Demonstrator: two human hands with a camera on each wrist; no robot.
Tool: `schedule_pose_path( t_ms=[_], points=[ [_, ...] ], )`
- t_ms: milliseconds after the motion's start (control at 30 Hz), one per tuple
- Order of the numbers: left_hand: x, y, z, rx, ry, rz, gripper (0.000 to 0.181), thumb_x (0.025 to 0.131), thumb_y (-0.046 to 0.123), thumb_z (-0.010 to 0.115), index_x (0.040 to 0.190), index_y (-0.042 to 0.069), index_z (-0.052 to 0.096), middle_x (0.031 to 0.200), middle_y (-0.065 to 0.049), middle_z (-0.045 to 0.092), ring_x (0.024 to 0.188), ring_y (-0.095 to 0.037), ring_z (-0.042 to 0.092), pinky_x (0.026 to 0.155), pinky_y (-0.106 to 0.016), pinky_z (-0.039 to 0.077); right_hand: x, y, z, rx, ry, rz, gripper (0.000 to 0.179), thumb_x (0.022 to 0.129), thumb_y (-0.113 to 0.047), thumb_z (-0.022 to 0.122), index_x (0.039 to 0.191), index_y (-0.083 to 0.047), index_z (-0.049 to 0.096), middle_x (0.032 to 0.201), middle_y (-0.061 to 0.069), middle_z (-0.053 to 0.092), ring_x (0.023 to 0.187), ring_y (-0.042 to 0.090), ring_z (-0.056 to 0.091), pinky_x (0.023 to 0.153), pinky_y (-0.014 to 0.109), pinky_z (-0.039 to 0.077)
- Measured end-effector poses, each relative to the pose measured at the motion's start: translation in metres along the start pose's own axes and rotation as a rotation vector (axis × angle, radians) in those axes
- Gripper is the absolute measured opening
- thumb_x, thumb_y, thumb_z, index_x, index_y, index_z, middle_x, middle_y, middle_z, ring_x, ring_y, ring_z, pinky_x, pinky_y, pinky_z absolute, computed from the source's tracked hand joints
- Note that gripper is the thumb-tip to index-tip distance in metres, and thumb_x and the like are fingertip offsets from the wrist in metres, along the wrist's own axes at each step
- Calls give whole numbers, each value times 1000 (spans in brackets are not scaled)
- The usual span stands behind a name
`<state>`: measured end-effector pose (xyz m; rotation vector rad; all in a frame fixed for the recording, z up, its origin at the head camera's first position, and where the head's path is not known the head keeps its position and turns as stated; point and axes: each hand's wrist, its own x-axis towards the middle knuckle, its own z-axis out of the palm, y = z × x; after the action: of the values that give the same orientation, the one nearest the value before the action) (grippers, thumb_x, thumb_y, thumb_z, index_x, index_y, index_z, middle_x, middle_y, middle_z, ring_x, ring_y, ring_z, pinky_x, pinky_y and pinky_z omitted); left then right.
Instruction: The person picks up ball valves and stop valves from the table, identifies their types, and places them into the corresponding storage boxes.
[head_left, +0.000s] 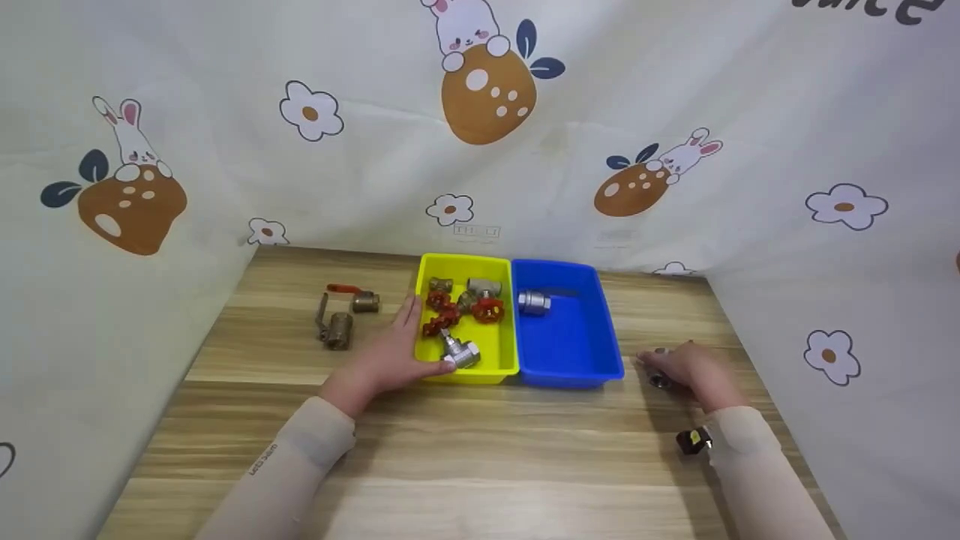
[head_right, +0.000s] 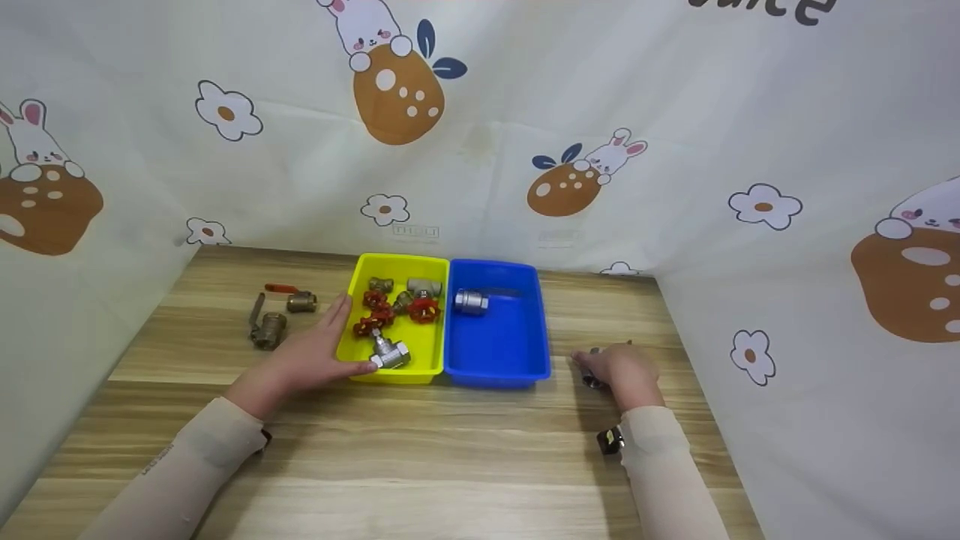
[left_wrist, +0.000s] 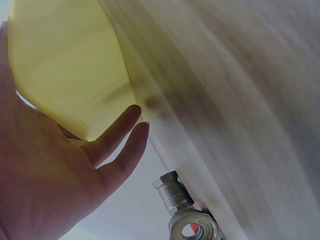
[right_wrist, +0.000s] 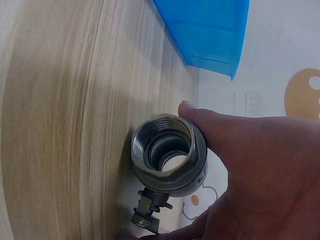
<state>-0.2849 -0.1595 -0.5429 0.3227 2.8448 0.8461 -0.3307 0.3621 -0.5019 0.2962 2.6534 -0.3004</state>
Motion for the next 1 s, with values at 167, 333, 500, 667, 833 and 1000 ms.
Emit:
schedule_pose_path(
  t_ms=[167,333,500,667,833,1000],
  points=[
    [2,-3,2,3,0,7,141,83,88,73,178,11,3,186,-12,-6,156,-53,40,117,-66,47,2,-2,2,7,-13,-1,120,98,-79,58,158,22,36,132,40,56,106,40,57,103,57,52],
    [2,-2,1,-4,-1,2,142,83,88,74,179,12,3,186,-11,-6,158,-51,36,120,-66,44,6,-4,3,10,-10,-39,122,99,-70,61,162,25,17,124,37,58,100,39,59,98,53,53],
    [1,-1,1,0,-1,-8,142,82,88,74,179,14,2,186,-10,-6,156,-51,40,118,-65,46,6,-3,8,28,27,-45,95,98,-66,66,136,21,59,103,26,64,86,33,62,81,45,54],
    [0,0,0,-3,-6,-7,142,82,87,75,179,16,0,186,-10,-7,156,-53,40,117,-66,46,4,-2,11,54,58,-27,67,95,-66,70,91,1,68,89,16,64,79,29,62,68,39,50],
    [0,0,0,-9,-4,-5,141,83,87,75,179,16,0,186,-11,-6,157,-52,38,118,-67,45,4,-2,13,94,67,-8,64,93,-64,73,91,-1,66,88,15,64,78,27,60,64,37,48],
    [0,0,0,2,-4,5,142,83,87,75,178,15,-1,186,-11,-7,152,-52,46,112,-64,52,6,-2,15,148,58,14,54,92,-59,75,82,-6,66,78,9,67,66,22,60,55,32,48]
  ],
)
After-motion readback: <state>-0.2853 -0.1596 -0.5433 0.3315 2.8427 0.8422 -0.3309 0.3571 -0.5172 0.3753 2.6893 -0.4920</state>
